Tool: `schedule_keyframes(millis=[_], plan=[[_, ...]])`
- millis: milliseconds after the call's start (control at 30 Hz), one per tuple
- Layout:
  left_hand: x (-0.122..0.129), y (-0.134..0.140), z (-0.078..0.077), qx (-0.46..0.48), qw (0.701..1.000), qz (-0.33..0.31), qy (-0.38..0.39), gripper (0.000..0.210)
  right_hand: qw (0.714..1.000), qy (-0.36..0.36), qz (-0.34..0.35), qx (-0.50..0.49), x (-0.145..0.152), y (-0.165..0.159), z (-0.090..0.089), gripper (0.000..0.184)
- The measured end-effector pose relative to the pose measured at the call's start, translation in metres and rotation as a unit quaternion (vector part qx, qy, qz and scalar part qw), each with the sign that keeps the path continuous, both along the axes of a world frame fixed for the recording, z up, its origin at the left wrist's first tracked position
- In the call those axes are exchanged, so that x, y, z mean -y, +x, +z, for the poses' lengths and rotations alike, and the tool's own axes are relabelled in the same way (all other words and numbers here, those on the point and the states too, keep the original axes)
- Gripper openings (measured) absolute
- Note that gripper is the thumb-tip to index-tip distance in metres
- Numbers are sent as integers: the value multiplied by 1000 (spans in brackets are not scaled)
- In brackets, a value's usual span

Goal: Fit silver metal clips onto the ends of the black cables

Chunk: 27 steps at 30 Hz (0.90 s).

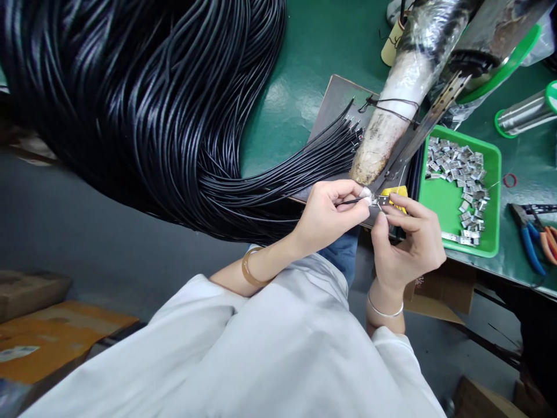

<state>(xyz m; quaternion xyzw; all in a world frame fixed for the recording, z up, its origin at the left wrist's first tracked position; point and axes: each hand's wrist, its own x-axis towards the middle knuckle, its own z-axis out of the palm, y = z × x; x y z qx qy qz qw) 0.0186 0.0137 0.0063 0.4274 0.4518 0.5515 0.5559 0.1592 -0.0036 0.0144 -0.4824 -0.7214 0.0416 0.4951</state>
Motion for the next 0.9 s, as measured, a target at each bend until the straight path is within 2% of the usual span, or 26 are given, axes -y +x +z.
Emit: schedule_keyframes(millis=[133,400,567,667,733,800,867,900], plan=[[-1,0,-2,-18,1000,-17,-11,10,999,-24,-13,-18,0,0,-4,13],[3,-2,0,-44,998,-13,52,13,999,8,-24,20,-1,-2,2,16],[3,-5,-2,-27,999,-40,20,9,1000,17,7,-11,2,0,-5,14],[5,-6,0,-62,996,-44,50,8,997,-28,-5,-77,3,2,-7,10],[9,-6,2,-123,985,-36,118,11,990,-84,-34,-107,4,3,-5,8],[12,-7,3,-189,959,-22,211,14,979,-154,-45,-123,4,5,0,10],[16,-8,3,-219,938,-9,270,15,967,-210,-22,-142,3,7,5,13],[17,-10,3,-217,937,-5,273,14,962,-227,-4,-154,2,7,6,15]])
